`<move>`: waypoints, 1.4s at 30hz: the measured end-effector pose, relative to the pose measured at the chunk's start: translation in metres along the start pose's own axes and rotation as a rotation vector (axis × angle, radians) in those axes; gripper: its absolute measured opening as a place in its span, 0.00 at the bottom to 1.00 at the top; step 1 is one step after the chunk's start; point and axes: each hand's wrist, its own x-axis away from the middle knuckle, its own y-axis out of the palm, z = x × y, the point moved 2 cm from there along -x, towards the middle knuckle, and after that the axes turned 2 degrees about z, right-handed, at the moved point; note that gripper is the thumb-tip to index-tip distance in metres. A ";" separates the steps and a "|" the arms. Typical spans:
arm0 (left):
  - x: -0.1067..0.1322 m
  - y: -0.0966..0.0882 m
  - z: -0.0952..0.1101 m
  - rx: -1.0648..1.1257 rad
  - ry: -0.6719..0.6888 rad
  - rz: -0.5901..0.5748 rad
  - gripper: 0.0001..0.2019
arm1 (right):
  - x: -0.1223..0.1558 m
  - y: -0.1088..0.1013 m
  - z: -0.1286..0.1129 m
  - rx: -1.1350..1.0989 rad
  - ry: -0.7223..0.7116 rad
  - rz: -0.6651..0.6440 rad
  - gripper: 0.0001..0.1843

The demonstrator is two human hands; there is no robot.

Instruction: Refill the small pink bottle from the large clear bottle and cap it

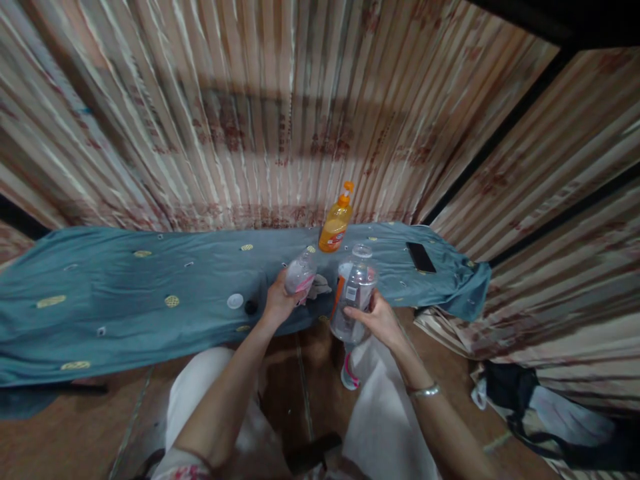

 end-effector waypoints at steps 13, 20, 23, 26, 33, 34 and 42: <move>0.015 -0.005 -0.001 0.015 -0.072 -0.028 0.35 | -0.105 0.048 -0.052 0.131 -0.321 0.091 0.47; 0.021 -0.002 -0.003 0.028 -0.061 -0.026 0.39 | -0.156 0.097 -0.045 -0.062 -0.204 -0.063 0.47; 0.024 -0.002 0.000 0.028 -0.070 -0.039 0.38 | -0.171 0.127 -0.047 -0.123 -0.191 -0.188 0.45; 0.027 -0.002 0.003 0.028 -0.066 -0.060 0.36 | -0.175 0.157 -0.052 -0.183 -0.173 -0.356 0.43; 0.030 -0.001 0.005 0.008 -0.067 -0.081 0.31 | -0.169 0.203 -0.064 -0.258 -0.153 -0.655 0.38; 0.030 -0.001 0.005 0.011 -0.064 -0.081 0.31 | -0.168 0.206 -0.065 -0.264 -0.153 -0.680 0.38; 0.031 0.001 0.006 0.021 -0.059 -0.103 0.32 | -0.158 0.208 -0.066 -0.274 -0.161 -0.753 0.39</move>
